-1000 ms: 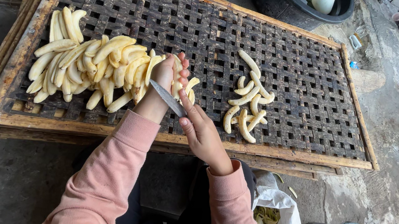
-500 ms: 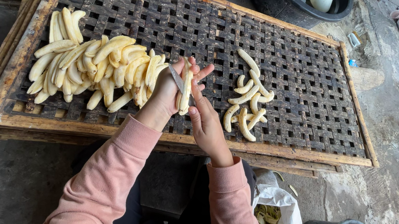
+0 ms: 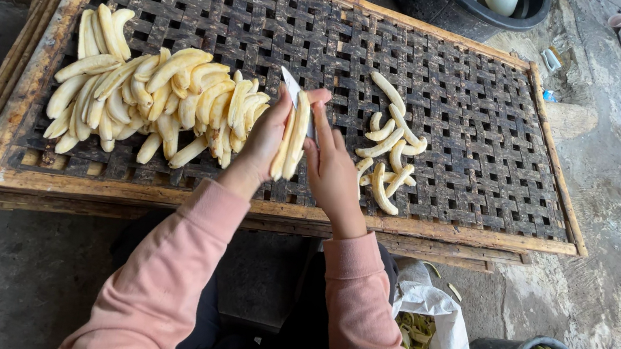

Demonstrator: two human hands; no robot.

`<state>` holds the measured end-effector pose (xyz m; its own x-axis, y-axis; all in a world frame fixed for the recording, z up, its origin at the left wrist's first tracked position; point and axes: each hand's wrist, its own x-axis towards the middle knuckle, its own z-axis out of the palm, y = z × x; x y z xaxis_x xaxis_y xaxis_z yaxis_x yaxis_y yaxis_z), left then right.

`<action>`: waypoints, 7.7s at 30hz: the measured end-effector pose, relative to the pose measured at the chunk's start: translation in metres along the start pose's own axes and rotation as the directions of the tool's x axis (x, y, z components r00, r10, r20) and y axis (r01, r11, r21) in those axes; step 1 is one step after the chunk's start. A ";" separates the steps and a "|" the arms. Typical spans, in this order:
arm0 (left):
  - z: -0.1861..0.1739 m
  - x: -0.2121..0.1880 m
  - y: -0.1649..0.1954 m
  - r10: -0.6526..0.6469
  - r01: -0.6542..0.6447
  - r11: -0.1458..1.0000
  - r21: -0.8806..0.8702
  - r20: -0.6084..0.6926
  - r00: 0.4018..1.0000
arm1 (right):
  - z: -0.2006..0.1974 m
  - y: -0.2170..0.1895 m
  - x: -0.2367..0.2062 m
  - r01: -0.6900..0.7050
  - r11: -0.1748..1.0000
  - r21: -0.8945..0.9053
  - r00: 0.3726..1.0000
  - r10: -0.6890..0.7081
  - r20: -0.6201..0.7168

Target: The person sits at a woven bamboo tray and peels bananas one at a time with a small knife, holding each banana in one hand and cutting away the peel. Peeled bananas are placed in a pile on the left side of the tray and discarded peels drop into a bag below.

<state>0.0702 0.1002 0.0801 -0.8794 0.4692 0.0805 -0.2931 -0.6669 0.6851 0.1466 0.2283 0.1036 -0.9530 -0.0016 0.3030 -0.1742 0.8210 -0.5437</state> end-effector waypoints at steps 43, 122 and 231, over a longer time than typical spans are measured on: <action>-0.018 0.075 -0.069 -0.039 0.008 0.913 -0.408 -0.068 0.997 | -0.050 0.015 -0.061 -0.274 0.536 0.799 0.955 0.250 0.159; 0.006 0.021 -0.035 0.208 -0.307 0.902 -0.303 -0.318 0.925 | -0.033 -0.020 -0.067 0.124 0.866 0.484 0.971 -0.207 0.121; 0.028 0.008 -0.005 0.170 -0.214 0.966 -0.146 -0.268 0.948 | -0.012 -0.020 -0.069 -0.124 0.660 0.741 0.982 -0.026 0.188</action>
<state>0.0752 0.1233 0.0973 -0.9843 0.1764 -0.0014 -0.1493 -0.8290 0.5389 0.2188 0.2194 0.1031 -0.9778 -0.1303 0.1644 -0.1800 0.1192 -0.9764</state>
